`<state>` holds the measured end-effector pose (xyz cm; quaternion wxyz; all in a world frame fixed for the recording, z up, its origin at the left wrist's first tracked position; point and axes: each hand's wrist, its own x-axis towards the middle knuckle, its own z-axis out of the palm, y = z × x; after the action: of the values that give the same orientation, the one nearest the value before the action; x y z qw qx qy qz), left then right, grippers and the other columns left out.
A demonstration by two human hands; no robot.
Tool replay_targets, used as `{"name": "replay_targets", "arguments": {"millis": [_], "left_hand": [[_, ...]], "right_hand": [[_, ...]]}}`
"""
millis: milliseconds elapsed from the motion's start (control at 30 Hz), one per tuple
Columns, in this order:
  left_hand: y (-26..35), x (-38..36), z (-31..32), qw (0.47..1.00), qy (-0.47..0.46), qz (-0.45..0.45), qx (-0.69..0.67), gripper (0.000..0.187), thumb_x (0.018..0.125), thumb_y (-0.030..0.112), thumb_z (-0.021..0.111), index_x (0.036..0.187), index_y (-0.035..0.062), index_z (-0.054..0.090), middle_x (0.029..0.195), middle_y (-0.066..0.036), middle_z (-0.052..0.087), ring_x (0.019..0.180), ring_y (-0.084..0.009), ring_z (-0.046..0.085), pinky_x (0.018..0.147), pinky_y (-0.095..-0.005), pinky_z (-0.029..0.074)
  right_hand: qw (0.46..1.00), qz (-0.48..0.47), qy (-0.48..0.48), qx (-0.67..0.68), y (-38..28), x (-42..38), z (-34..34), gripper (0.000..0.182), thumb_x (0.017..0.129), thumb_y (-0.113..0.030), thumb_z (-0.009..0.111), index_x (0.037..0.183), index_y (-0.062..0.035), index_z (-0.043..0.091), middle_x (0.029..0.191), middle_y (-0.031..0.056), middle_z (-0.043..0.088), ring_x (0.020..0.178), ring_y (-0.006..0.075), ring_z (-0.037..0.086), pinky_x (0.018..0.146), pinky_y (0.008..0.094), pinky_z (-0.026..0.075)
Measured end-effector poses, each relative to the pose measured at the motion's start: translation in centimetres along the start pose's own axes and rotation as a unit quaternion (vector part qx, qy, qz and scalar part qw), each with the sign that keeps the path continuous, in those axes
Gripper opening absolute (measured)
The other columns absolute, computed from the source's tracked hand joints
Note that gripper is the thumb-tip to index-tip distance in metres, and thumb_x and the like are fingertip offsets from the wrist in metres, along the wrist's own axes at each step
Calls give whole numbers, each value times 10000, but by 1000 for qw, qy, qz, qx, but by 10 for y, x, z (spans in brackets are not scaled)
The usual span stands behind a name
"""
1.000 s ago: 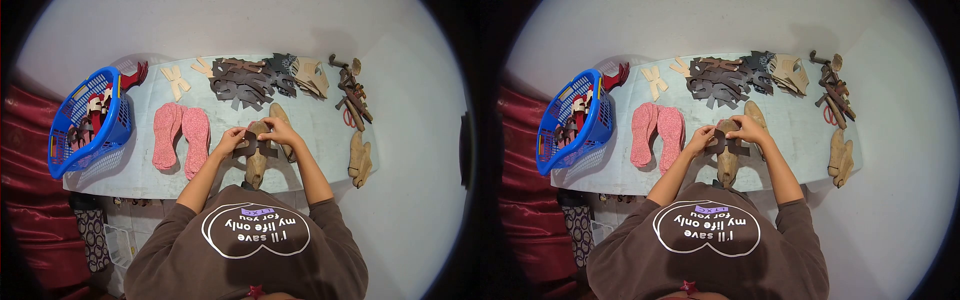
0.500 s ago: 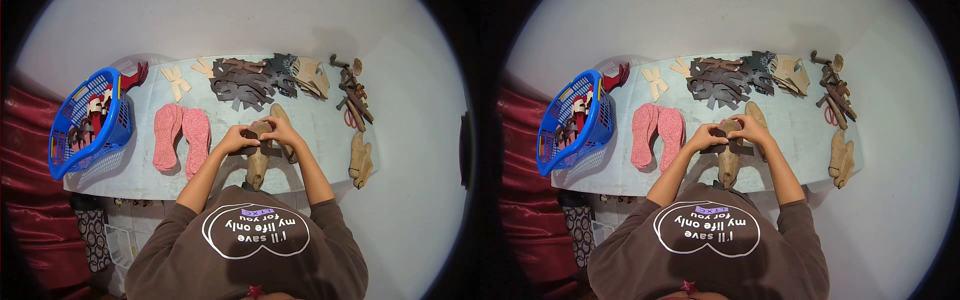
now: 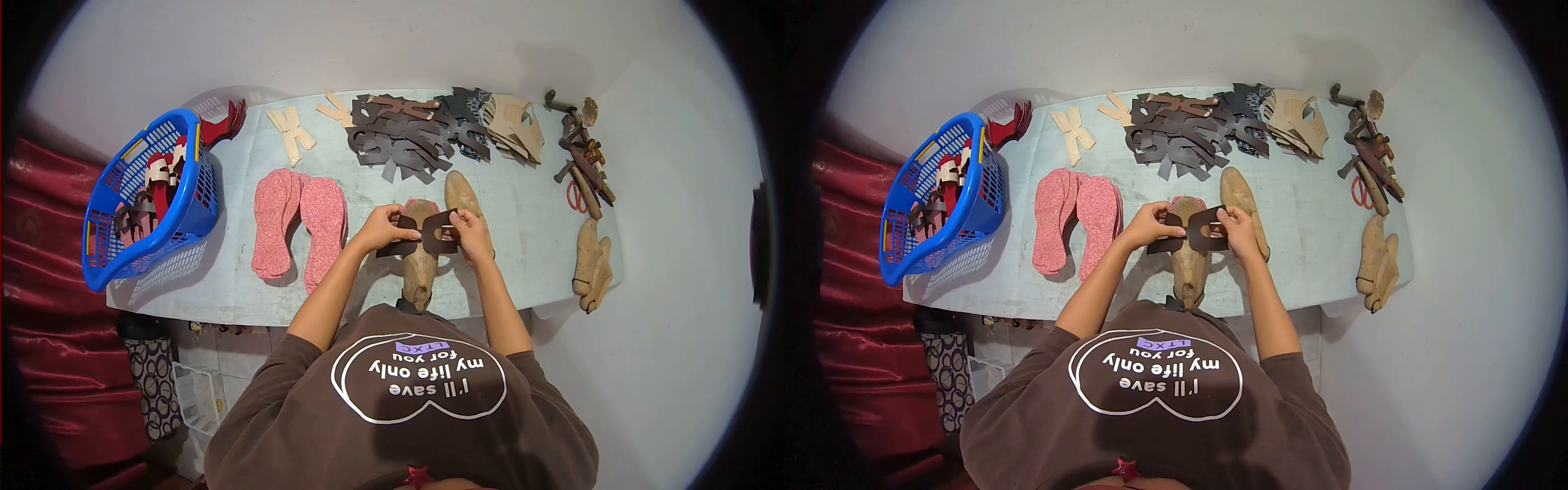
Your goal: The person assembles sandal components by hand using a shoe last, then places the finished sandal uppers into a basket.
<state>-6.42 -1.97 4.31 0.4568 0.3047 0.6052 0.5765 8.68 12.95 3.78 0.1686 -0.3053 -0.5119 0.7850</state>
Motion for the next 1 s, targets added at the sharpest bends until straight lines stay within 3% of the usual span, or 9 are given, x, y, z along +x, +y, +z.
{"name": "replay_targets", "arguments": {"millis": [67,400,567,767,867,933,1000], "left_hand": [[2,-2,0,1000,-2,5,3,352,580,46,762,861,-3,554,803,-26,591,722,-84,545,665,-229,448],[7,-5,3,1000,-13,12,-1,382,561,47,774,868,1,551,795,-21,584,727,-82,535,667,-228,438],[6,-3,0,999,-25,9,20,388,569,43,766,892,1,557,821,-27,592,745,-85,538,683,-233,436],[12,-2,-2,997,-33,2,70,455,596,127,764,983,4,560,869,-40,602,778,-98,545,709,-250,437],[13,-1,-3,997,-29,17,64,517,572,176,782,992,-15,548,868,-80,600,754,-124,557,659,-252,456],[12,0,-4,994,-29,51,87,560,576,195,778,1039,-2,532,900,-85,596,792,-133,554,695,-262,452],[13,1,-4,995,-30,26,88,582,581,202,774,1065,4,519,920,-88,592,814,-137,550,721,-266,445]], "right_hand": [[1000,0,11,-8,0,0,2,137,836,-160,537,835,-28,502,749,66,588,584,137,591,537,232,488],[999,41,17,-15,3,6,2,134,840,-164,530,786,-58,468,678,33,547,515,100,542,441,197,423],[984,155,-90,1,-6,13,1,142,866,-197,482,816,-68,513,679,1,512,559,70,473,468,192,365],[966,192,-167,-55,-14,23,-1,193,880,-209,450,884,-35,534,703,9,522,581,65,472,488,194,374],[974,174,-102,-104,-8,27,1,210,883,-202,440,882,-20,545,708,16,529,595,67,482,490,199,389],[972,159,-91,-144,-13,26,9,218,885,-200,434,879,-17,552,715,19,537,600,76,492,494,210,402],[969,145,-79,-183,-14,23,14,227,887,-199,429,876,-13,559,722,23,545,604,84,502,499,221,414]]}}
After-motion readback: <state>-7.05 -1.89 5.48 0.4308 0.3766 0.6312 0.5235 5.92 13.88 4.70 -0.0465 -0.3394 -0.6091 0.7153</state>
